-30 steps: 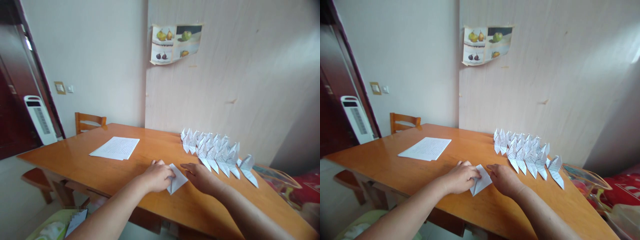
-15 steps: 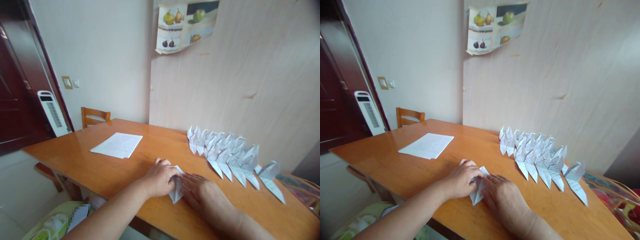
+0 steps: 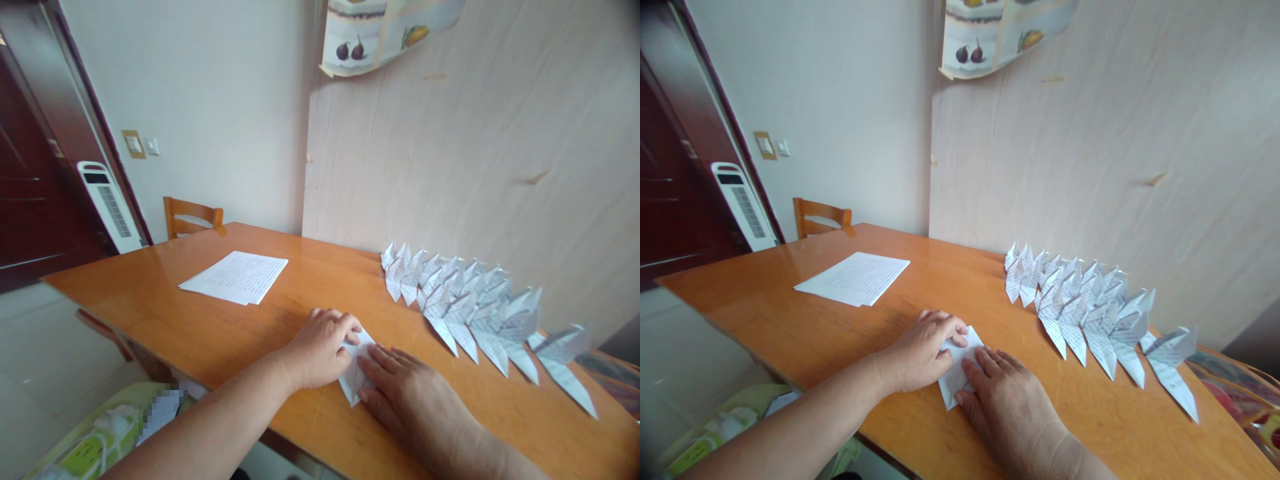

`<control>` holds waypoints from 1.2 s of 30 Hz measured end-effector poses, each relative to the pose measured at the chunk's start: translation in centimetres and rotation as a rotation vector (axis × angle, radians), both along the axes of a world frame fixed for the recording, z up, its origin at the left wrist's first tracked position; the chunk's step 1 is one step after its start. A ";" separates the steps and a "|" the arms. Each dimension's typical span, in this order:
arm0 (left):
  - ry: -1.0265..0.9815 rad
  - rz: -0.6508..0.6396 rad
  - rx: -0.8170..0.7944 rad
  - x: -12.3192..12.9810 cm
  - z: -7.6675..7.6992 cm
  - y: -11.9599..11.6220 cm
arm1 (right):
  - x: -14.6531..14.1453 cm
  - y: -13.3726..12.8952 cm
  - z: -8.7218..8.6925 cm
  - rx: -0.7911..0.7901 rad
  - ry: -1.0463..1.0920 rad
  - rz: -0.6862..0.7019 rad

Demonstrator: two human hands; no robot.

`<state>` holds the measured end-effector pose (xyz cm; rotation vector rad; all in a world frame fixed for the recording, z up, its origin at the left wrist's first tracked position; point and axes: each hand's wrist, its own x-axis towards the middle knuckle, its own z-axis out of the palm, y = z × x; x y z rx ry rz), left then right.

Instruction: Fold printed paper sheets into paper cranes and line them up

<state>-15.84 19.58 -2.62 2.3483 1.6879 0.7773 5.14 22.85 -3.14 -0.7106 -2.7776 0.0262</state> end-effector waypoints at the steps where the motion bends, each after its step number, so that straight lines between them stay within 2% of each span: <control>1: -0.003 0.002 0.005 0.0 0.0 0.0 | 0.0 0.0 0.0 0.000 0.001 0.003; 6: 0.001 -0.020 0.030 0.1 -0.1 0.0 | 0.1 0.1 0.2 -0.001 -0.011 0.006; 16: 0.057 -0.018 -0.026 0.2 0.1 0.0 | 0.3 0.1 0.3 0.021 0.021 0.059; 26: 0.031 -0.015 -0.004 0.4 0.2 0.0 | 0.4 -0.1 -1.1 0.145 -0.001 0.060; 36: 0.040 -0.021 -0.005 0.4 0.1 0.2 | 0.4 -1.1 -1.0 0.209 -0.001 0.085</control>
